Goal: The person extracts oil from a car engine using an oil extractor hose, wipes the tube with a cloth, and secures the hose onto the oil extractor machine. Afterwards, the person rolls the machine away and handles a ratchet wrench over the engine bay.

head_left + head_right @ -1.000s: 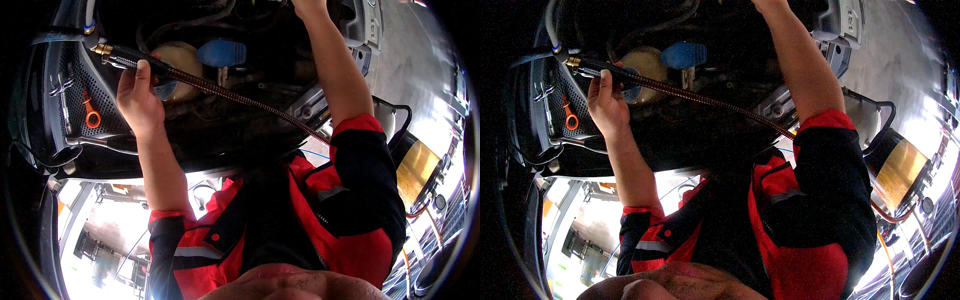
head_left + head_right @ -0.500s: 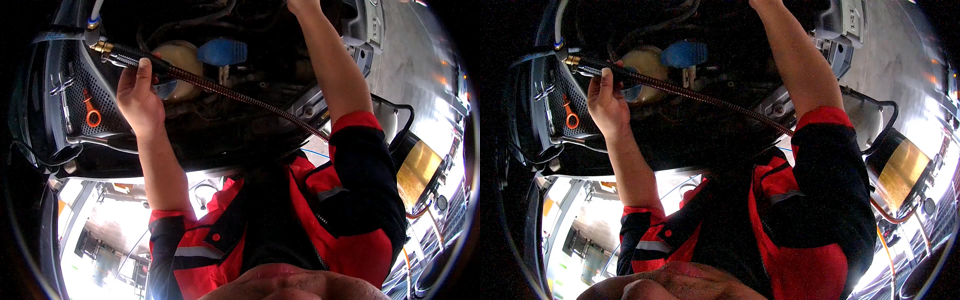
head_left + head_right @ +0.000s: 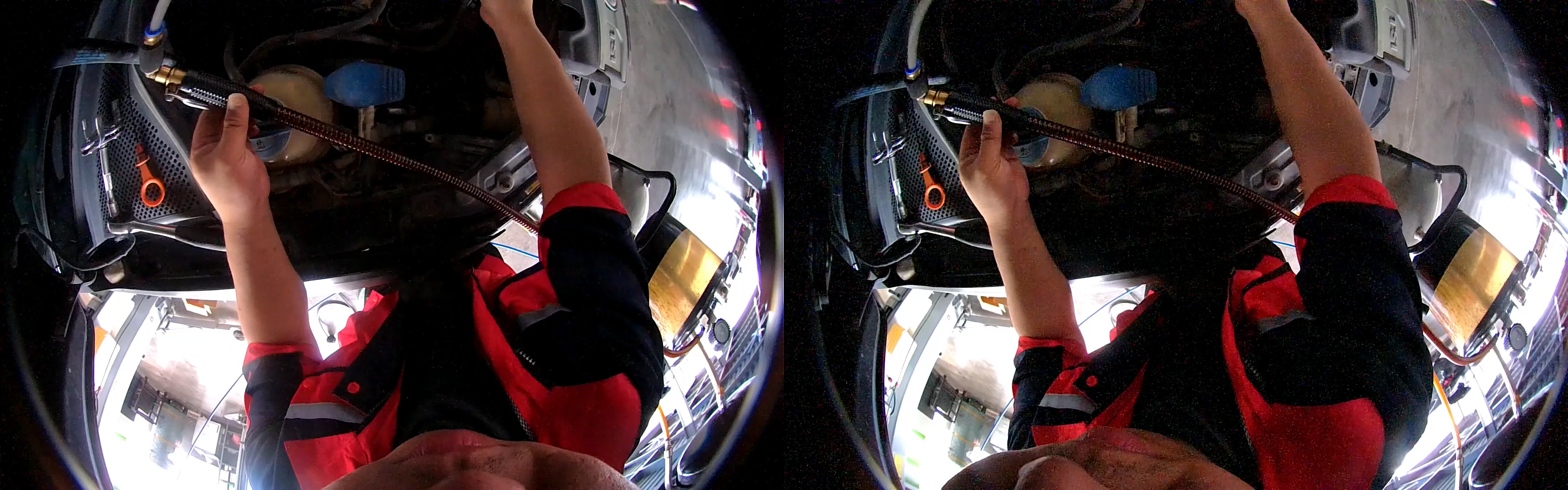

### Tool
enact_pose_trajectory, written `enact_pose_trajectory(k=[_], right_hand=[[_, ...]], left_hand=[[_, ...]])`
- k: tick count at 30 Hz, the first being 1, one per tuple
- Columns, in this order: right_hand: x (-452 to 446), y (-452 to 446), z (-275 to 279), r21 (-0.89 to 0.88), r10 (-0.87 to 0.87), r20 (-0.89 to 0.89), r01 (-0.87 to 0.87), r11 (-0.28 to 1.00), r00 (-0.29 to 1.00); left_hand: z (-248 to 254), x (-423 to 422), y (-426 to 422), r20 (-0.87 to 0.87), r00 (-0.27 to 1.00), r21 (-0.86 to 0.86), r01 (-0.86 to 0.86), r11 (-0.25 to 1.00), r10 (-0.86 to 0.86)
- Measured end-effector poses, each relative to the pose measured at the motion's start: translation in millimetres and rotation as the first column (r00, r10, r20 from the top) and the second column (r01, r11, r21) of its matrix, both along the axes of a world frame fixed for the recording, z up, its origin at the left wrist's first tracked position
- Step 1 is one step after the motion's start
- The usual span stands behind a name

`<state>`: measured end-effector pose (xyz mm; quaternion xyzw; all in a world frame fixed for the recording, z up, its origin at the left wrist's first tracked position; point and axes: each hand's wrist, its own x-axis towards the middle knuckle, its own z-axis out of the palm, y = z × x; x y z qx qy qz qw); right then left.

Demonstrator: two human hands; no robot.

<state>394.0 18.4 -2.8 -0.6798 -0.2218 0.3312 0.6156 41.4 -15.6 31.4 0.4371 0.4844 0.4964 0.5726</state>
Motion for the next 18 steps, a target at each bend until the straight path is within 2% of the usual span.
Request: enact_pose_trajectory(k=[3, 6, 9, 12, 15, 18], right_hand=[[3.0, -6.2, -1.4, -0.002, 0.03, -0.027, -0.031, 1.0, 0.999], [7.8, -6.9, -7.6, -0.026, 0.061, 0.032, -0.06, 0.998, 0.998], [0.2, -11.1, 3.0, -0.028, 0.024, -0.08, -0.026, 0.999, 0.997], [13.3, -9.9, -28.1, 0.068, 0.087, -0.132, -0.079, 0.995, 0.987], [-19.1, -8.8, 4.6, -0.105, -0.053, -0.114, 0.041, 0.994, 0.992], [-9.7, 2.4, -29.0, 0.073, -0.028, -0.204, 0.044, 0.996, 0.979]], left_hand=[[-0.5, 1.2, 0.5, 0.02, 1.0, -0.008, -0.003, 1.0, 0.003], [-3.0, 0.5, 0.9, 0.027, 1.0, -0.001, 0.0, 1.0, 0.0], [-1.6, 1.9, 0.9, 0.041, 0.999, -0.004, -0.001, 1.0, 0.001], [0.4, 3.0, 0.6, 0.044, 0.999, -0.011, -0.004, 1.0, 0.004], [0.1, 3.1, 0.6, 0.033, 0.999, -0.001, -0.005, 1.0, 0.005], [0.3, 3.8, 0.4, 0.054, 0.999, -0.005, -0.007, 1.0, 0.008]])
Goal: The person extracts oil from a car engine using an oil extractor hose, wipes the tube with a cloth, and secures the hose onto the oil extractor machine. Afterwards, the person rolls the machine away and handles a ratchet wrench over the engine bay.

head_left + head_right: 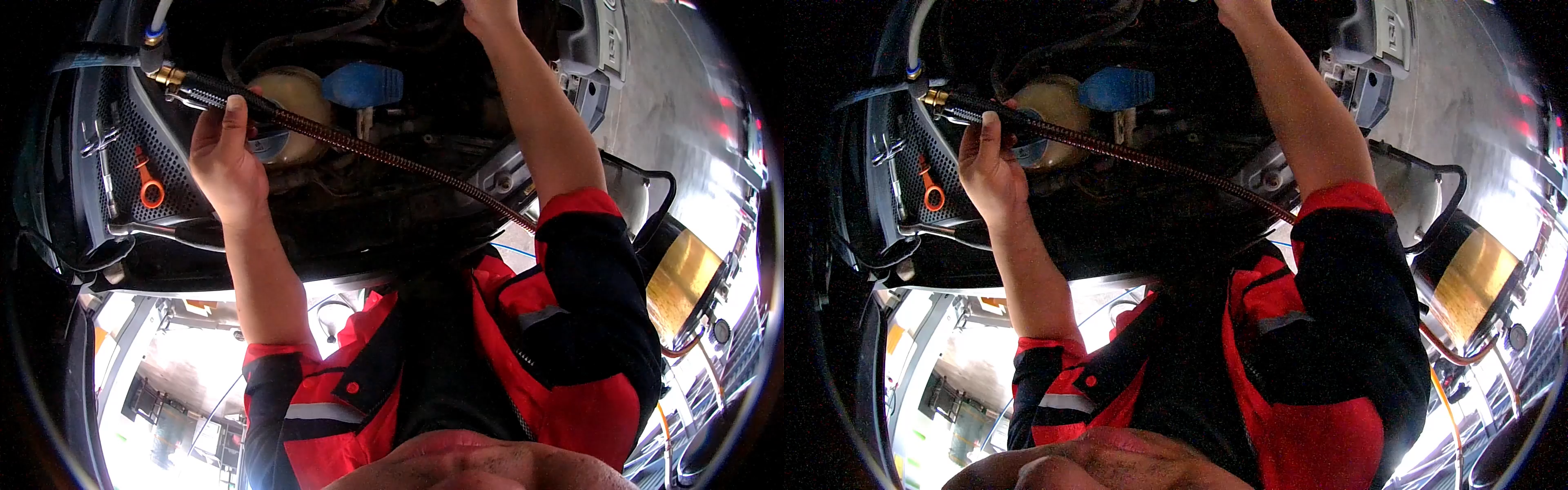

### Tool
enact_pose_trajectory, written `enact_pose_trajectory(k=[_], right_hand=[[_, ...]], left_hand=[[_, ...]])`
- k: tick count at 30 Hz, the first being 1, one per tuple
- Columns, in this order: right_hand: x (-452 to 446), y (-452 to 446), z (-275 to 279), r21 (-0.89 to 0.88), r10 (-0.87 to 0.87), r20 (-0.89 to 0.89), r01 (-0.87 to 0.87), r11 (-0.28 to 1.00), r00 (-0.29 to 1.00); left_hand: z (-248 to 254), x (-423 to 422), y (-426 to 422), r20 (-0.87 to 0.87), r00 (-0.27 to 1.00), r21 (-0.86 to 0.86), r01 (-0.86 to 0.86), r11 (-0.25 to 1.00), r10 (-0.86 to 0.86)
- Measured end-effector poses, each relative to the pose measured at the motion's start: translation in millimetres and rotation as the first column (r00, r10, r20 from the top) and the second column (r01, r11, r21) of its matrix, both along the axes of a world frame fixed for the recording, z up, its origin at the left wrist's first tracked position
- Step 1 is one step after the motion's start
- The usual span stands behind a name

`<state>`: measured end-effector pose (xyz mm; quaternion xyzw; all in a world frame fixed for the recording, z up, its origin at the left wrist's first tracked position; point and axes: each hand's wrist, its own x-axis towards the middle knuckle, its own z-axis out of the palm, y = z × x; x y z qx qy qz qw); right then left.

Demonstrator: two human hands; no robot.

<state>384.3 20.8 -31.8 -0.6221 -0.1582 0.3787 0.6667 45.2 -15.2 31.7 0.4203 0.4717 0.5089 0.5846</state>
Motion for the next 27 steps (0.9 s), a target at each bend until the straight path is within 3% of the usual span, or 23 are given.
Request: enact_pose_trajectory(k=[4, 7, 8, 11, 13, 15, 16, 19, 20, 23, 25, 26, 27], right_hand=[[12.6, 10.8, -11.3, 0.092, -0.031, -0.01, 0.031, 0.995, 0.999], [18.3, 5.3, 1.7, -0.019, -0.011, 0.266, 0.017, 1.0, 0.964], [18.5, -0.9, 13.2, -0.114, 0.057, 0.218, -0.033, 0.993, 0.974], [16.2, -0.3, 2.9, -0.094, -0.03, 0.266, 0.057, 0.994, 0.964], [12.9, 3.3, -23.5, 0.045, -0.007, 0.282, -0.006, 0.999, 0.96], [17.6, 4.5, -28.4, -0.338, 0.158, 0.124, -0.108, 0.935, 0.98], [5.7, 5.3, -10.7, -0.489, 0.284, 0.324, -0.098, 0.867, 0.902], [7.3, 20.8, -23.5, -0.463, 0.434, 0.43, -0.22, 0.859, 0.791], [-3.6, 21.6, -23.9, -0.362, 0.328, 0.557, -0.132, 0.923, 0.763], [-13.1, 24.1, -9.3, -0.074, 0.223, 0.12, -0.215, 0.974, 0.967], [-17.8, 23.0, 3.3, -0.201, -0.025, 0.132, 0.052, 0.978, 0.991], [-16.1, 17.0, 2.8, 0.024, 0.14, 0.116, -0.144, 0.989, 0.983], [-10.3, 10.1, 7.7, -0.366, 0.11, 0.389, 0.044, 0.929, 0.915]], left_hand=[[-2.0, -1.1, 0.7, 0.009, 1.0, -0.009, 0.002, 1.0, -0.002], [-0.4, -1.4, 0.6, -0.004, 1.0, -0.003, 0.007, 1.0, -0.007], [-0.7, -1.9, 0.5, -0.008, 1.0, -0.005, 0.006, 1.0, -0.006], [-0.2, -3.2, -0.9, -0.042, 0.999, -0.011, -0.013, 1.0, 0.012], [0.6, -1.4, -1.7, -0.092, 0.995, -0.015, -0.042, 0.999, 0.041], [0.2, -1.1, -0.5, -0.068, 0.997, -0.012, -0.041, 0.999, 0.04], [-0.2, -1.1, 0.0, -0.057, 0.998, -0.011, -0.041, 0.999, 0.041], [0.8, -1.1, 0.3, -0.053, 0.993, -0.035, -0.105, 0.994, 0.103], [4.7, 1.4, -0.8, -0.042, 0.994, -0.044, -0.106, 0.993, 0.104], [13.9, 7.1, -1.3, -0.031, 0.995, -0.043, -0.095, 0.995, 0.093], [6.7, 0.3, 0.9, -0.065, 0.996, -0.021, -0.069, 0.997, 0.067], [2.5, -3.2, 1.5, -0.067, 0.996, -0.015, -0.061, 0.998, 0.06], [-1.9, -6.1, 2.0, -0.067, 0.996, -0.01, -0.053, 0.999, 0.052]])
